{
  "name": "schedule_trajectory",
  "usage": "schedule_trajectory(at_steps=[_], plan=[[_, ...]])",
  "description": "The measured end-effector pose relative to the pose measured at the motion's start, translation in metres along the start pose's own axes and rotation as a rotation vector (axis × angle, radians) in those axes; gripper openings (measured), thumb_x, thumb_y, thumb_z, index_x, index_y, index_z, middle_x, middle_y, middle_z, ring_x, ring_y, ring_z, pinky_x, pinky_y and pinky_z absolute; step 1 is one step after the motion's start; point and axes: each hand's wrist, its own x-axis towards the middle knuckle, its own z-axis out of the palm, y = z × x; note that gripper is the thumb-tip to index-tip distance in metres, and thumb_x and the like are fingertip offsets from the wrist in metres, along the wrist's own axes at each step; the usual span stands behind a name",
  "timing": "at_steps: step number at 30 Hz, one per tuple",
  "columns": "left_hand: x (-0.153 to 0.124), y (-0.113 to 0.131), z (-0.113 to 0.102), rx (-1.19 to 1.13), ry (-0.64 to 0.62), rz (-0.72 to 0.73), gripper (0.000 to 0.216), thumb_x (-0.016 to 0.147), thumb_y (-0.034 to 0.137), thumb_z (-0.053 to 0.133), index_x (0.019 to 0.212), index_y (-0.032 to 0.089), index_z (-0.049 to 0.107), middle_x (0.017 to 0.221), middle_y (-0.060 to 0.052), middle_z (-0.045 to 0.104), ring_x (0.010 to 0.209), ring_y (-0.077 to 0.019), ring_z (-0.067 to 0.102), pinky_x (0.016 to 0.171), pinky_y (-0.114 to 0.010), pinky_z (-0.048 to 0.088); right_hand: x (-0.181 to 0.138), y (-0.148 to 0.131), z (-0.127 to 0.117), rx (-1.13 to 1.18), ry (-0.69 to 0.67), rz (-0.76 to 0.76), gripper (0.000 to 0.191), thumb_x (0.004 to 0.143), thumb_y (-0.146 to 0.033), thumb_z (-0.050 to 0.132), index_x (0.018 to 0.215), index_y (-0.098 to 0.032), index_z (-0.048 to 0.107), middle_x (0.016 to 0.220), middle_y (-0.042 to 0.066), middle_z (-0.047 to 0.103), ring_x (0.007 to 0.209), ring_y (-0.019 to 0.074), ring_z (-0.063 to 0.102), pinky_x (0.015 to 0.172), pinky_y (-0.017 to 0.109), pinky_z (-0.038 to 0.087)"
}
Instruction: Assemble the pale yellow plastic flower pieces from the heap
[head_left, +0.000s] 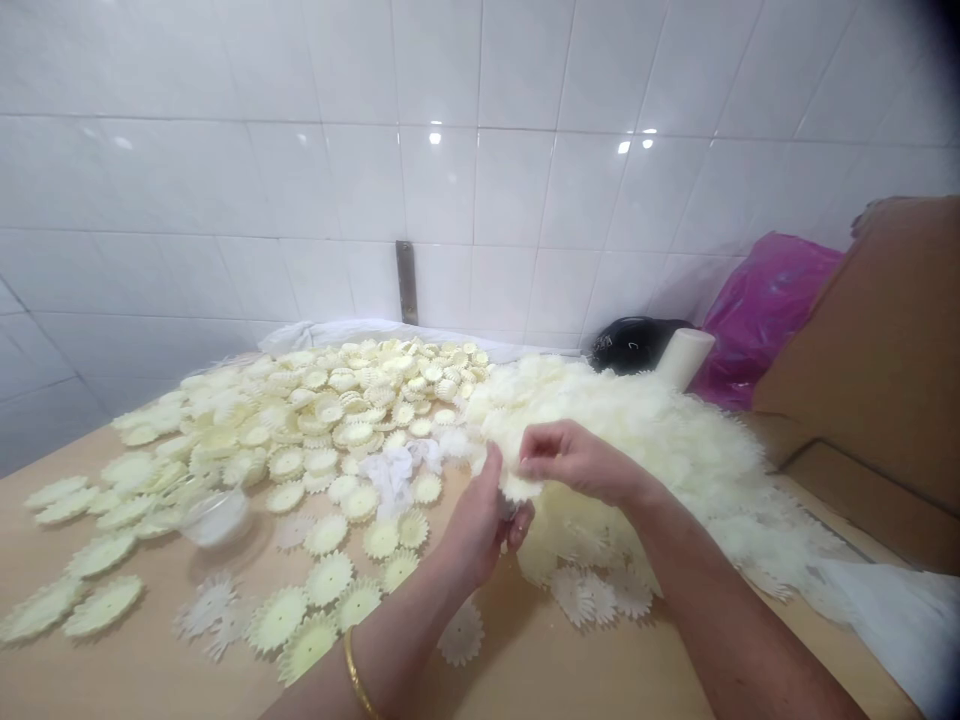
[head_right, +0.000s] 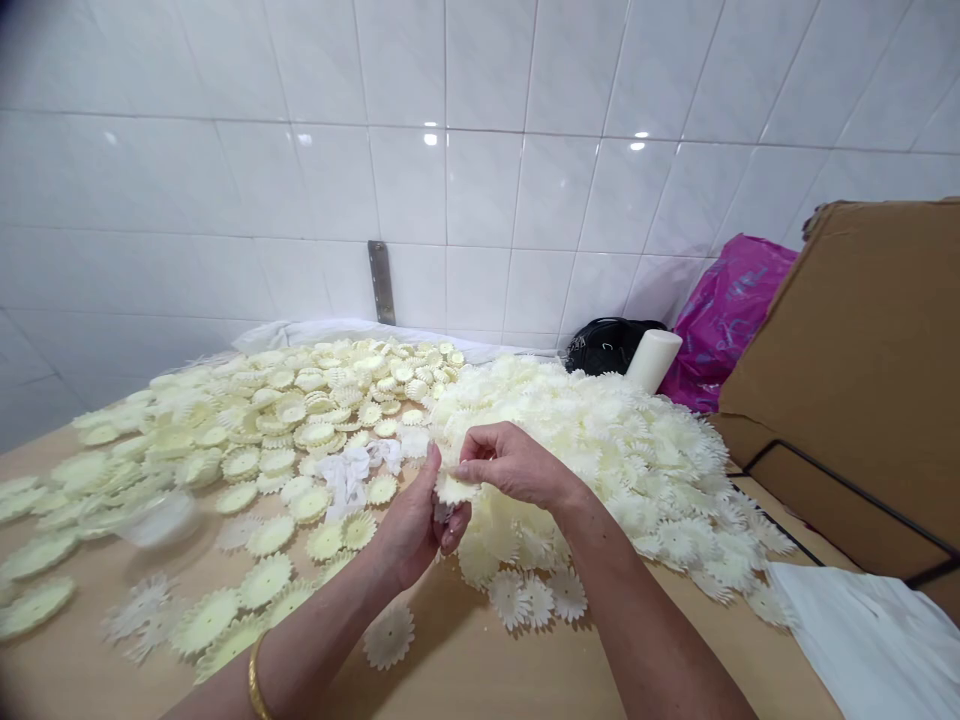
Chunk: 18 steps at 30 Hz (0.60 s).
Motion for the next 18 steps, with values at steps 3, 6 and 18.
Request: schedule_trajectory(at_steps=[3,6,18], plan=[[-0.003,0.003,0.001,0.037,-0.026,0.034,0.049,0.072,0.064,0.035,0.055,0.018,0.038,0.043,0.005,0.039,0.035,-0.0054,0.030,0.039,-0.020,0.024,-0.002,0.002,-0.009,-0.078,0.216,0.020,0.017,0.071,-0.028,0.057,0.061,-0.016,0.050,0.057,-0.004,0.045,0.055,0.0086,0.040,0.056,0.024,0.035],[-0.008,0.004,0.005,0.268,0.002,0.161,0.039,0.074,0.053,0.045,0.059,0.016,0.047,0.052,0.002,0.047,0.044,-0.0076,0.040,0.047,-0.021,0.032,-0.004,0.000,-0.016,-0.104,0.337,0.054,0.017,0.071,-0.028,0.056,0.061,-0.016,0.049,0.058,-0.003,0.045,0.056,0.0093,0.040,0.056,0.025,0.034],[-0.011,0.011,0.006,0.344,0.146,0.390,0.030,0.076,0.045,0.049,0.076,0.016,0.058,0.073,-0.003,0.054,0.073,-0.0154,0.053,0.064,-0.026,0.043,0.003,-0.001,0.006,-0.356,0.226,-0.011,0.025,0.077,-0.026,0.043,0.054,-0.016,0.044,0.053,-0.002,0.044,0.051,0.0096,0.039,0.050,0.023,0.031]])
